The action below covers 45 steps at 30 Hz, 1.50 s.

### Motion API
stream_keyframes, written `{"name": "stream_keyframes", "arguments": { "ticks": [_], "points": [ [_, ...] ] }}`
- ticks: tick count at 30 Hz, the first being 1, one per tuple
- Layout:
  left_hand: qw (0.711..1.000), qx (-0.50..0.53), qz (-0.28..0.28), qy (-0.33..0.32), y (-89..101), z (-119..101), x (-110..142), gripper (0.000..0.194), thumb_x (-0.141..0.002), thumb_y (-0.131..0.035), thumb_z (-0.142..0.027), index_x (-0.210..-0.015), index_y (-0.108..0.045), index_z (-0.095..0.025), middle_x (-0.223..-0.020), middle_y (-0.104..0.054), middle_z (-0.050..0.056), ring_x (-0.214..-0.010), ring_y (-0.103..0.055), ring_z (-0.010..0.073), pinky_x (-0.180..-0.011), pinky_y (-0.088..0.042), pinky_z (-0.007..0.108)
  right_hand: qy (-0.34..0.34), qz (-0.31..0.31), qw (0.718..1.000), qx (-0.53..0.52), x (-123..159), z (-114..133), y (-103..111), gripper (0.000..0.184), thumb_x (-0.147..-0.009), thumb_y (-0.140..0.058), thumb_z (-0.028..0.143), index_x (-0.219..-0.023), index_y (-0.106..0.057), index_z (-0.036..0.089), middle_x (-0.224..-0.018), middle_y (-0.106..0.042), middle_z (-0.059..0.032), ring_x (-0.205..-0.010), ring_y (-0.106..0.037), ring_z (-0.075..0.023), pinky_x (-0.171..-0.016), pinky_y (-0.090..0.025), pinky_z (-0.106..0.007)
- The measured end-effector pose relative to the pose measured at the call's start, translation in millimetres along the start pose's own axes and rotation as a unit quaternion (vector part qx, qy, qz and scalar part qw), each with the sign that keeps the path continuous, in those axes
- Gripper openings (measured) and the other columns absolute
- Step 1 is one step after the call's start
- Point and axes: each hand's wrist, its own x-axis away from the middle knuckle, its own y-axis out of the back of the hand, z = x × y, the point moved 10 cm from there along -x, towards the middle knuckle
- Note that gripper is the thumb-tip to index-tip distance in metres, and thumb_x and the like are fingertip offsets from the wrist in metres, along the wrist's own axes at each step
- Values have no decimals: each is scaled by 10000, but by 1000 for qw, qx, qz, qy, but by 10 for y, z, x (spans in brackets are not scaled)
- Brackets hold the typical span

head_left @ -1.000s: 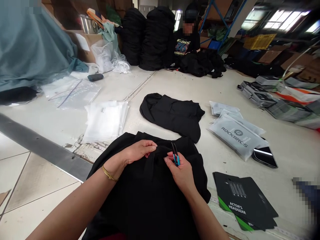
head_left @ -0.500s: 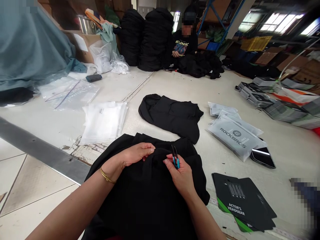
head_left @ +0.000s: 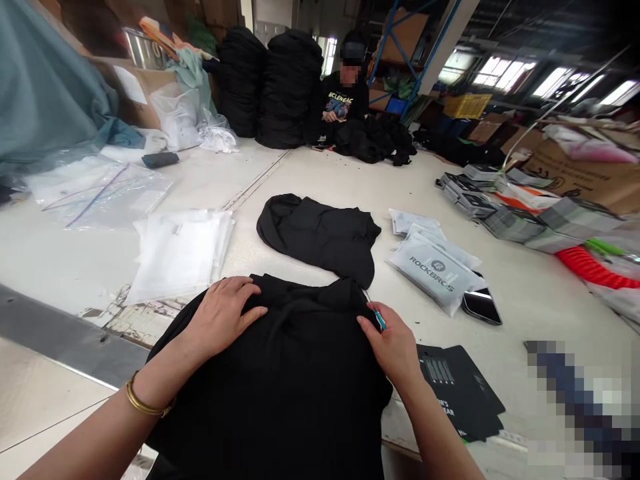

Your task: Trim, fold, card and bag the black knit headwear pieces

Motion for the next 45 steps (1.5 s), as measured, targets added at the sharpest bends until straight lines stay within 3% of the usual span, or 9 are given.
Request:
{"name": "stream_keyframes", "arguments": {
  "ticks": [4, 9, 16, 22, 26, 29, 32, 37, 45],
  "points": [
    [999, 4, -28, 17, 147, 10, 32, 237, -877, -453, -398, -769, -526, -201, -959, -584, 57, -899, -574, 222, -788, -454, 347, -20, 20, 999, -15, 43, -149, 27, 263, -775, -542, 391, -939, -614, 199, -941, -669, -69, -879, -615, -247, -790, -473, -387],
    [993, -13, -69, 96, 460, 127, 11, 293, -868, -435, -504, -821, -509, -225, -780, -571, 1, -672, -568, 176, -559, -412, 271, -36, -90, 993, -67, -12, 74, 469, 261, -768, -579, 443, -901, -622, 223, -826, -668, -31, -764, -616, -206, -703, -480, -319],
    [995, -84, 27, 51, -33, 333, -341, 284, -891, -411, -426, -937, -571, -195, -988, -603, 85, -911, -590, 251, -761, -469, 357, 51, -101, 993, -42, -501, 168, -9, 270, -785, -524, 370, -917, -627, 158, -920, -679, -119, -860, -623, -266, -799, -481, -417],
    [995, -67, -80, -5, 287, -253, -224, 590, -869, -394, -546, -1362, -353, -224, -1463, -294, 117, -1319, -298, 308, -1038, -301, 471, 78, -153, 983, -68, -286, 302, 135, 304, -881, -429, 368, -1079, -573, 188, -1072, -646, -97, -1005, -589, -221, -894, -448, -373],
    [990, -33, 49, -130, -308, -797, 36, 656, -830, -395, -622, -1404, -284, -323, -1486, -279, 66, -1355, -223, 327, -1077, -138, 556, 75, -102, 990, -61, -375, 360, 114, 288, -871, -455, 396, -1028, -584, 193, -1003, -666, -79, -932, -612, -215, -841, -465, -345],
    [980, -5, 128, -150, -664, -865, 176, 690, -819, -378, -651, -1411, -269, -314, -1486, -274, 81, -1364, -201, 324, -1076, -82, 575, 34, -35, 999, 10, -607, 224, -78, 284, -846, -489, 394, -1030, -576, 196, -998, -664, -73, -914, -611, -224, -799, -463, -339],
    [982, 16, 133, -133, -564, -826, 19, 579, -839, -363, -631, -1312, -452, -308, -1406, -422, 85, -1304, -338, 320, -1053, -159, 571, 30, 2, 997, 68, -813, 149, -230, 243, -804, -537, 336, -1008, -584, 212, -991, -652, -67, -902, -602, -240, -753, -445, -340],
    [997, 2, 38, -66, -175, -390, -819, 280, -885, -411, -252, -1063, -625, -234, -1116, -637, 66, -1070, -555, 240, -942, -390, 407, 44, 13, 996, 78, -947, 108, -319, 106, -765, -537, 243, -837, -610, 218, -912, -642, -68, -784, -600, -226, -636, -405, -306],
    [999, -5, 16, -43, -408, 364, -1515, 275, -812, -440, -148, -980, -650, -200, -1135, -613, 78, -1095, -534, 231, -970, -390, 398, 19, -24, 1000, -7, -1210, 47, -64, 167, -853, -396, 293, -859, -542, 212, -562, -577, 27, -490, -590, -161, -540, -424, -265]
  ]
}}
